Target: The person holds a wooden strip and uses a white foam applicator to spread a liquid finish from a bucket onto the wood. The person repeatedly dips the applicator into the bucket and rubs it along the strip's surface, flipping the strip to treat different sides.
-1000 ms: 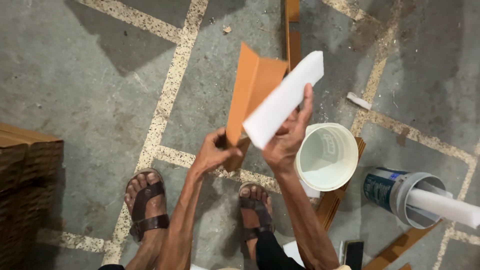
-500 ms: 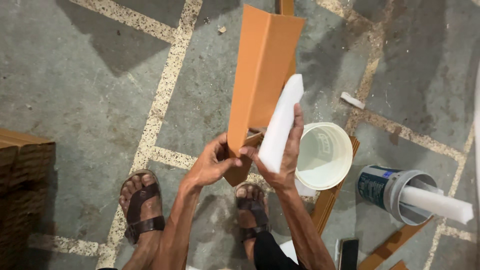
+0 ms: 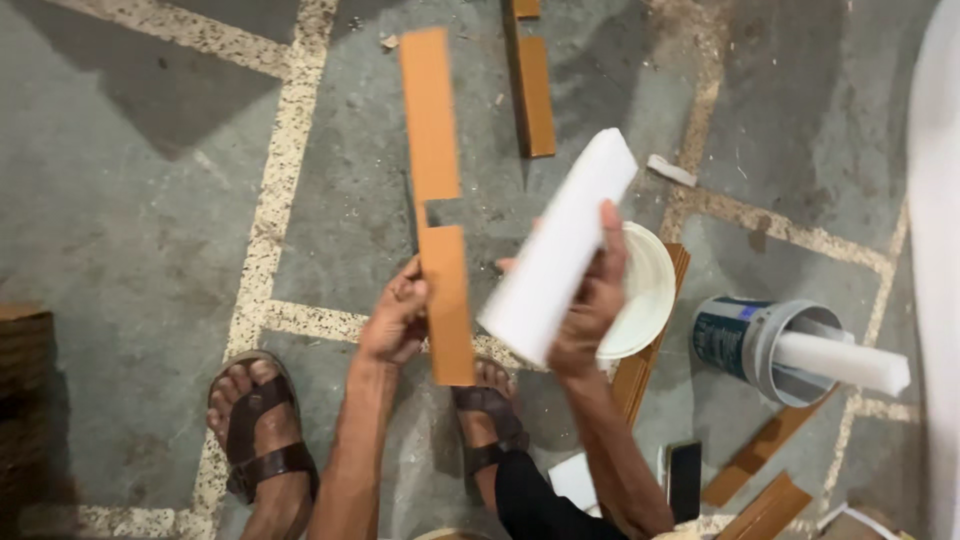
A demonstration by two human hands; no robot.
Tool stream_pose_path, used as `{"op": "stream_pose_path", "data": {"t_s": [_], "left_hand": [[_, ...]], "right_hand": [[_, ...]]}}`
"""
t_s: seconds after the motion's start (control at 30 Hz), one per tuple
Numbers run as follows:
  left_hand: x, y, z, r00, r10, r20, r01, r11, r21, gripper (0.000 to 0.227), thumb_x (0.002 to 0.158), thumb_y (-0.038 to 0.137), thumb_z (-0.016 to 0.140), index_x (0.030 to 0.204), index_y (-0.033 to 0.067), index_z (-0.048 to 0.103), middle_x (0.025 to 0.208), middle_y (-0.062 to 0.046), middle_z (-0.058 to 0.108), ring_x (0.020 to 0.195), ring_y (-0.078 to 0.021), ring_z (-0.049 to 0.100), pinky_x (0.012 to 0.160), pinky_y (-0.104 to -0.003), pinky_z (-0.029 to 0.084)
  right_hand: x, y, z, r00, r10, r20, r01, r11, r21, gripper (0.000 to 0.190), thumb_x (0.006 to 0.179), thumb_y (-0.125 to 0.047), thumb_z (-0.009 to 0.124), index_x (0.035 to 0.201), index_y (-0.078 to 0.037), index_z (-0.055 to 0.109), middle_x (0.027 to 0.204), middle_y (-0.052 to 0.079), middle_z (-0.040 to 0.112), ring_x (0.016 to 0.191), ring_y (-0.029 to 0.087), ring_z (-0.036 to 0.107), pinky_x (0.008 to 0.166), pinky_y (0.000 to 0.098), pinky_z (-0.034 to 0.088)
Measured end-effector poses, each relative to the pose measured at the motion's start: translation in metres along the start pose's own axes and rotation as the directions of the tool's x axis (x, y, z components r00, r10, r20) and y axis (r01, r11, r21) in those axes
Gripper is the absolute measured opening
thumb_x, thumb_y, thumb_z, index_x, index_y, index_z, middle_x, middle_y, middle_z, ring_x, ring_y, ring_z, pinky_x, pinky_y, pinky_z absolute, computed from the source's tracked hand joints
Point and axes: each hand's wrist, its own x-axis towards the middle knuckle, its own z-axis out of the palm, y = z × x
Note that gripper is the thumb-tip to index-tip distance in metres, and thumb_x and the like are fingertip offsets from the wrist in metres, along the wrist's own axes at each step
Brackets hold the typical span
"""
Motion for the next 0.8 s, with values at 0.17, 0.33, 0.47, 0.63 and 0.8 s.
{"op": "stream_pose_path", "data": {"t_s": [0.17,0.33,0.47,0.63,0.8], "left_hand": [[-0.018,-0.023,-0.03,0.97,0.023,0.244,0.116,0.835,-0.537,0.065,0.118,0.042,0.047,0.166,-0.0018,0.04,0.132,-0.019,0.062,0.107,-0.0244,0.065,0.092,-0.037,0.056],[-0.034,-0.035,-0.024,0.994,0.062,0.09,-0.012,0.878,-0.478,0.099,0.099,0.078,0.047,0.158,-0.0019,0.042,0.13,-0.025,0.06,0.105,-0.0321,0.065,0.091,-0.047,0.057],[-0.052,-0.021,-0.018,0.999,0.047,0.027,-0.038,0.959,-0.28,0.103,0.082,0.079,0.055,0.143,-0.0038,0.045,0.134,-0.025,0.06,0.111,-0.0339,0.066,0.092,-0.05,0.057],[-0.057,-0.007,-0.012,0.987,-0.095,-0.126,0.086,0.993,-0.075,0.062,0.093,0.037,0.068,0.138,-0.0018,0.051,0.122,-0.022,0.061,0.098,-0.0264,0.063,0.081,-0.043,0.055],[-0.06,-0.003,0.0,0.988,-0.139,-0.07,0.138,0.99,-0.015,0.051,0.085,0.019,0.064,0.131,-0.0006,0.051,0.107,-0.012,0.06,0.086,-0.0178,0.056,0.072,-0.035,0.051]], "right_hand": [[0.021,-0.038,-0.092,0.99,0.131,0.048,-0.135,0.988,0.076,0.048,0.091,-0.007,0.077,0.134,0.001,0.059,0.116,0.016,0.074,0.092,0.021,0.079,0.08,0.0306,0.066],[0.025,-0.039,-0.133,0.988,0.022,0.151,0.092,0.705,-0.704,0.016,0.096,-0.008,0.078,0.106,0.004,0.075,0.082,0.012,0.075,0.063,0.018,0.071,0.057,0.0308,0.058],[0.042,-0.025,-0.132,0.938,0.143,0.314,0.207,0.496,-0.843,0.017,0.09,-0.018,0.082,0.093,-0.002,0.079,0.075,0.01,0.077,0.056,0.016,0.07,0.048,0.0314,0.055],[0.051,0.005,-0.116,0.92,0.267,0.285,0.012,0.711,-0.703,0.026,0.089,-0.02,0.077,0.104,0.001,0.074,0.088,0.009,0.078,0.07,0.017,0.075,0.058,0.0281,0.061],[0.058,0.023,-0.105,0.897,0.249,0.366,0.143,0.62,-0.771,0.016,0.085,-0.011,0.076,0.099,-0.003,0.078,0.086,0.01,0.079,0.071,0.02,0.076,0.061,0.0299,0.059]]}}
